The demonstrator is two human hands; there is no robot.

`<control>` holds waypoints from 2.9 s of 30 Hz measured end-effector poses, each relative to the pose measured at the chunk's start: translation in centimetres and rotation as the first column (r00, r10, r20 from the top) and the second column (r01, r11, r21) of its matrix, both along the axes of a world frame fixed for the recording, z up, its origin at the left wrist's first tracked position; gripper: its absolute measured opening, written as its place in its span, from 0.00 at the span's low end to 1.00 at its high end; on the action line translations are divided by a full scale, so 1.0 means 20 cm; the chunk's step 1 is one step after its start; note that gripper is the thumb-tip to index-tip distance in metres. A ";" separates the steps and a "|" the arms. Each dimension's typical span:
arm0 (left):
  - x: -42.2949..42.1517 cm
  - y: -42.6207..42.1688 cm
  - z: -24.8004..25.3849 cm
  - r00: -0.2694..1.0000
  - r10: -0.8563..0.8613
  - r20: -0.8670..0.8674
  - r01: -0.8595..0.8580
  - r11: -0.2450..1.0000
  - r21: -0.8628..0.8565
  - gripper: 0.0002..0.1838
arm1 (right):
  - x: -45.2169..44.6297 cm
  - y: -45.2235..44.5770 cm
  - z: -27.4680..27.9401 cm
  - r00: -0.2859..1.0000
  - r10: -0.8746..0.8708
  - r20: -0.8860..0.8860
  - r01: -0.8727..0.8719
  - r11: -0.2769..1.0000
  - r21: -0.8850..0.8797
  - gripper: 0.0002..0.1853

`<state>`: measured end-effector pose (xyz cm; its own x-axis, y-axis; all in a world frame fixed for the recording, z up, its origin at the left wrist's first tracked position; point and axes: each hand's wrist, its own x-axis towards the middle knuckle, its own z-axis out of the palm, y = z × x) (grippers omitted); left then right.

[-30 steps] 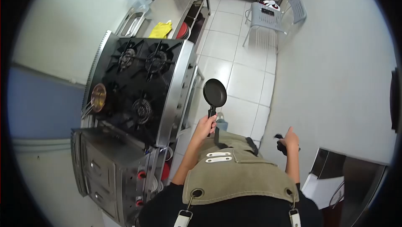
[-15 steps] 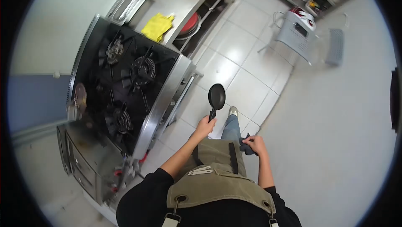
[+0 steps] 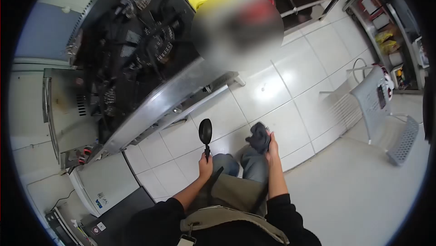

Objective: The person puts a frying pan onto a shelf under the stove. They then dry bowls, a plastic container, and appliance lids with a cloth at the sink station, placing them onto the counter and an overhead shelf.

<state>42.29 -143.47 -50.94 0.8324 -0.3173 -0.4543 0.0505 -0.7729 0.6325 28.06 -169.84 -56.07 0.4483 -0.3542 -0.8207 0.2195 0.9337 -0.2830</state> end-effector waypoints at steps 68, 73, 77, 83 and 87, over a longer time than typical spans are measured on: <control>1.70 -0.56 -1.22 0.927 0.353 0.125 -0.165 0.685 -0.709 0.18 | 0.00 0.52 -0.01 0.689 0.614 -0.386 -0.591 0.167 -0.789 0.21; 1.67 -0.65 -1.22 0.823 0.345 0.452 -0.136 0.891 -0.434 0.26 | -0.03 0.51 -0.03 0.681 0.622 -0.386 -0.586 0.146 -0.797 0.20; 1.61 -0.70 -1.17 0.780 0.367 0.507 -0.155 0.898 -0.412 0.26 | -0.03 0.50 -0.04 0.675 0.634 -0.377 -0.574 0.131 -0.808 0.20; 1.63 -0.73 -1.21 0.763 0.351 0.542 -0.147 0.912 -0.384 0.27 | -0.02 0.49 -0.04 0.675 0.634 -0.376 -0.568 0.122 -0.814 0.20; 1.59 -0.70 -1.23 0.737 0.332 0.589 -0.153 0.931 -0.332 0.26 | -0.01 0.47 -0.03 0.675 0.617 -0.403 -0.565 0.082 -0.821 0.22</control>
<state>74.01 -157.51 -75.49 0.9610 -0.0894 0.2615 -0.2610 -0.6048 0.7524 27.80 -160.41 -56.73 0.8919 -0.3943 -0.2214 -0.2450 -0.0098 -0.9695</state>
